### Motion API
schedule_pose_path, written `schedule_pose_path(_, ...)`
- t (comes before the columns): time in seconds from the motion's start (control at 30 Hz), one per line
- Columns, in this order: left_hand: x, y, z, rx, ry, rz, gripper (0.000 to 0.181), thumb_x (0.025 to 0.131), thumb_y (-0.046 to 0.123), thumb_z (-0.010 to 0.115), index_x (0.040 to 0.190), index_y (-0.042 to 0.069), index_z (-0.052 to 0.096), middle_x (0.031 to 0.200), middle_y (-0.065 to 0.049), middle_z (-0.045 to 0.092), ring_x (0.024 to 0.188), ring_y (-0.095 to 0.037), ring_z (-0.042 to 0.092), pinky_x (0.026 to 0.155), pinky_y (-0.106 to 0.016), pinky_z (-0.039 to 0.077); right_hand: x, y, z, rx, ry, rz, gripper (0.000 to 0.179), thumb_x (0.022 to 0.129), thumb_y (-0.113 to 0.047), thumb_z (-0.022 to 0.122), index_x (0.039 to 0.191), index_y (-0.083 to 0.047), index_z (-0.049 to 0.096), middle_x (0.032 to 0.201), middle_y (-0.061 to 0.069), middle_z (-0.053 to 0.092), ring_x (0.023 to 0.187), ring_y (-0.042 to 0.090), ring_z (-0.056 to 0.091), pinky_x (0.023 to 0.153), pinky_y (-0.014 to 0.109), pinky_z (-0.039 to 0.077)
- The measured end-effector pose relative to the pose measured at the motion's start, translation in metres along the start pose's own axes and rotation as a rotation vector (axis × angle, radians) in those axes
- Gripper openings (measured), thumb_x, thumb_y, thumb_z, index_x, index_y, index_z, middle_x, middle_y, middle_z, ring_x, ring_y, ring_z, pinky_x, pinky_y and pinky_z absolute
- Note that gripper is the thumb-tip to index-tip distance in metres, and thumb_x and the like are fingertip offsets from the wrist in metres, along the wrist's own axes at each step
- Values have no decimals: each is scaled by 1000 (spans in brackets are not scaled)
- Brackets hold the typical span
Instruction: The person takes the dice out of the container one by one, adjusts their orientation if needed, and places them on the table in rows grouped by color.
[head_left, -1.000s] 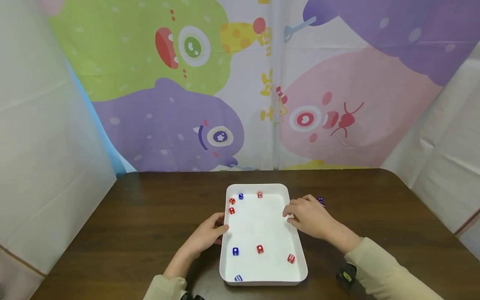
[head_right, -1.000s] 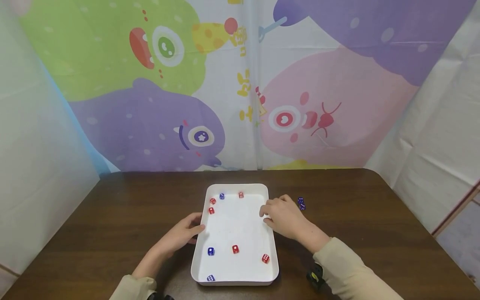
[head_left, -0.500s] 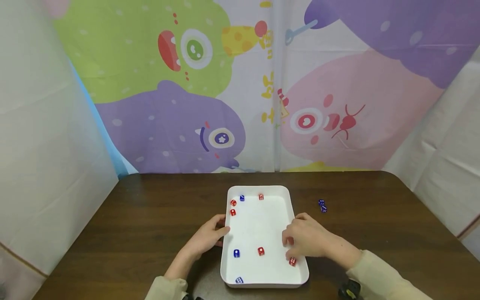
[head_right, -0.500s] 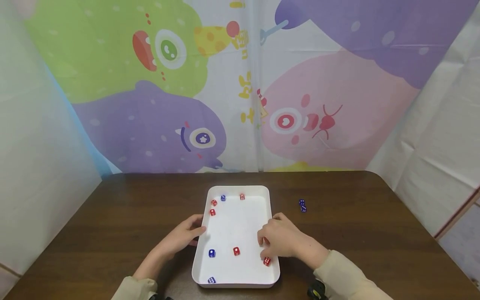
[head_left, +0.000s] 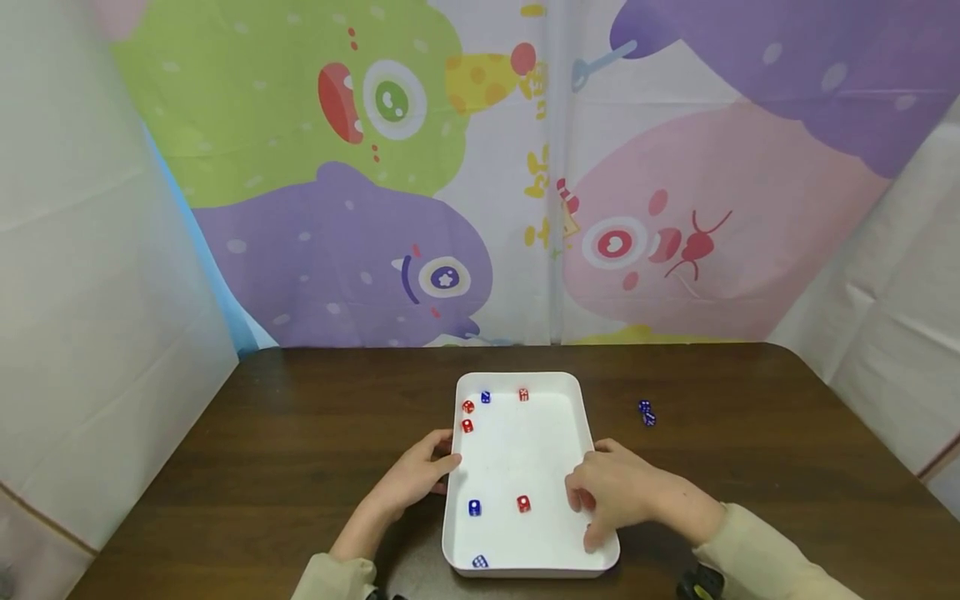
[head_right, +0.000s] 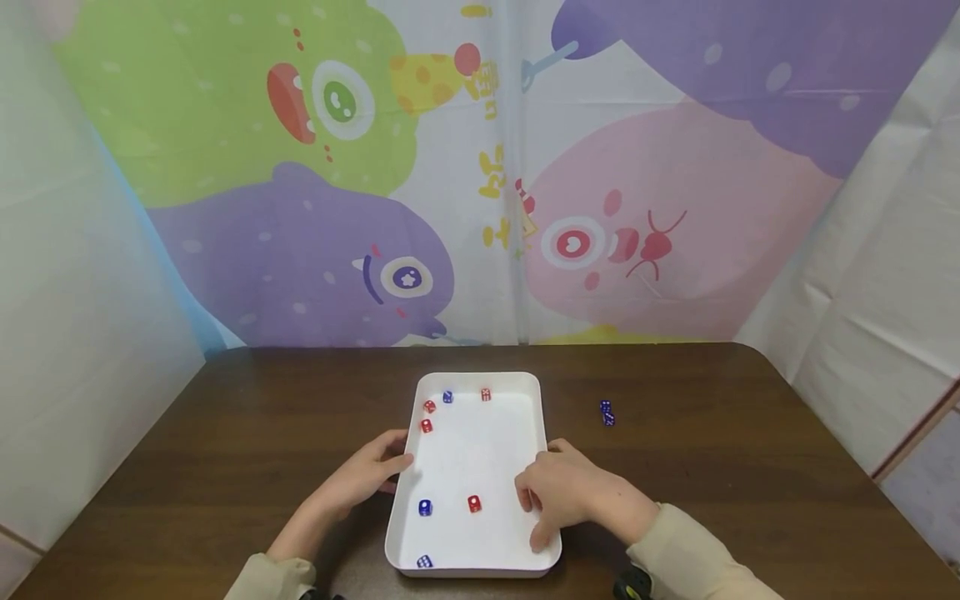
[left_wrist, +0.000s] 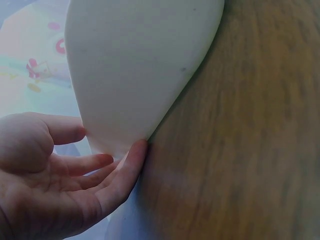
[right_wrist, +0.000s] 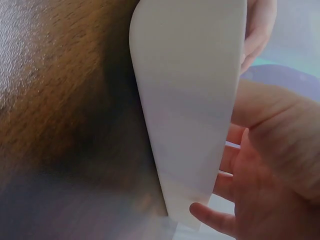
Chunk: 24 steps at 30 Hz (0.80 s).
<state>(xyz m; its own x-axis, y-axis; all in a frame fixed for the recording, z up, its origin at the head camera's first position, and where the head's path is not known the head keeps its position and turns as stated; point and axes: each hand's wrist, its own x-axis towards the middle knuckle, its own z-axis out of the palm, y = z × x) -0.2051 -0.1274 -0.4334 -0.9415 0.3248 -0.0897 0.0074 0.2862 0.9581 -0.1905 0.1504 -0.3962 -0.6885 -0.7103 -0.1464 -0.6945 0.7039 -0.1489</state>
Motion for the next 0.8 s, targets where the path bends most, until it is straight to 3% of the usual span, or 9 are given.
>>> schedule_pose_path(0.17, 0, 0, 0, 2, 2, -4, 43, 88, 15, 46, 124, -4, 33, 111, -21, 42, 89, -25, 52, 65, -34, 50, 0, -2, -2, -22, 2, -9, 26, 52, -29, 75, 59, -25, 50, 53, -17, 38, 61, 5, 38, 87, 49, 26)
schedule_pose_path(0.4, 0, 0, 0, 5, -3, 2, 44, 88, 15, 45, 124, -4, 32, 112, -22, 41, 89, -25, 52, 65, -34, 50, 0, -2, -3, -28, 22, -7, 21, 59, -24, 73, 58, -25, 53, 53, -18, 39, 59, 4, 38, 86, 47, 28)
schedule_pose_path(0.57, 0, -1, 0, -9, -15, 10, 43, 88, 15, 45, 124, -5, 31, 112, -22, 40, 89, -26, 52, 65, -34, 50, -1, 1, -4, -49, 85, -26, 18, 61, -21, 72, 59, -23, 55, 54, -17, 40, 58, 3, 38, 75, 37, 35)
schedule_pose_path(0.8, -1, -1, 0, -6, -30, 22, 43, 89, 14, 43, 125, -5, 30, 112, -22, 40, 90, -26, 51, 66, -34, 49, -2, 5, -4, -102, 172, -57, 16, 62, -18, 71, 62, -21, 55, 57, -15, 40, 59, 5, 37, 58, 26, 35)
